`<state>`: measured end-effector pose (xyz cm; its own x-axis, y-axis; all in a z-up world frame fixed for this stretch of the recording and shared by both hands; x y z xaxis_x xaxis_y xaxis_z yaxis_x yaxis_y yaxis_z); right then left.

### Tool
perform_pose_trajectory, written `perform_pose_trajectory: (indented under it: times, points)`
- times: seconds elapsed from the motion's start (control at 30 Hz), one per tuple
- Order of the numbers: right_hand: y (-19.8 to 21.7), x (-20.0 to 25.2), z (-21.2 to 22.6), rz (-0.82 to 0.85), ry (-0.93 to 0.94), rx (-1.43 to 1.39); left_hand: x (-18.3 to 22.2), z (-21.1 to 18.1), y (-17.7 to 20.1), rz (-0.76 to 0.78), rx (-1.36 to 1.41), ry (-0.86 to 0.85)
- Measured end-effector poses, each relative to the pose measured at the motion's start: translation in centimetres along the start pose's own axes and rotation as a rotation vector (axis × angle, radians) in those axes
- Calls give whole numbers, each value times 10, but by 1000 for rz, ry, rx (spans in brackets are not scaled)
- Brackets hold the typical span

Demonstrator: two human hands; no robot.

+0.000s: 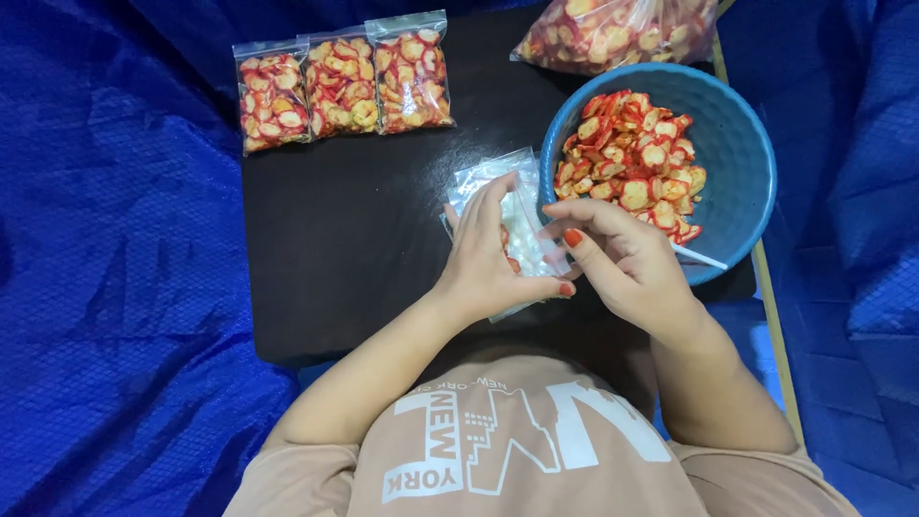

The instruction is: Packaging dried food slices into small plastic bags using a spoon and hands.

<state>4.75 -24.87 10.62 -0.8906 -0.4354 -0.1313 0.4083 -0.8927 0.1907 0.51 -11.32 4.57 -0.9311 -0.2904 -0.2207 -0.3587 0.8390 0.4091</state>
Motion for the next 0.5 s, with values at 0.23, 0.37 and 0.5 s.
perform_pose_trajectory:
  times: [0.23, 0.37, 0.5]
  points:
    - [11, -4, -9, -25, -9, 16, 0, -4, -3, 12, 54, -28]
    - [13, -7, -6, -35, 13, 31, -2, -10, 0, 29, 49, -81]
    - [10, -10, -4, -3, 2, 51, -1, -12, 1, 34, 50, -134]
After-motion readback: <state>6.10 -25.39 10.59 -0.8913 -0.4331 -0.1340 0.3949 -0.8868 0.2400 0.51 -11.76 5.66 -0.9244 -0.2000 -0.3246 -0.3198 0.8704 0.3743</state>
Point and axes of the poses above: each hand's wrist, its own x-axis away from the middle knuckle, its own y-axis out of the back of the hand, z = x × y, the point moved 8 cm from there along -x, towards the middle knuckle, and after that the axes turned 13 degrees about -z, right-handed, at the moved point
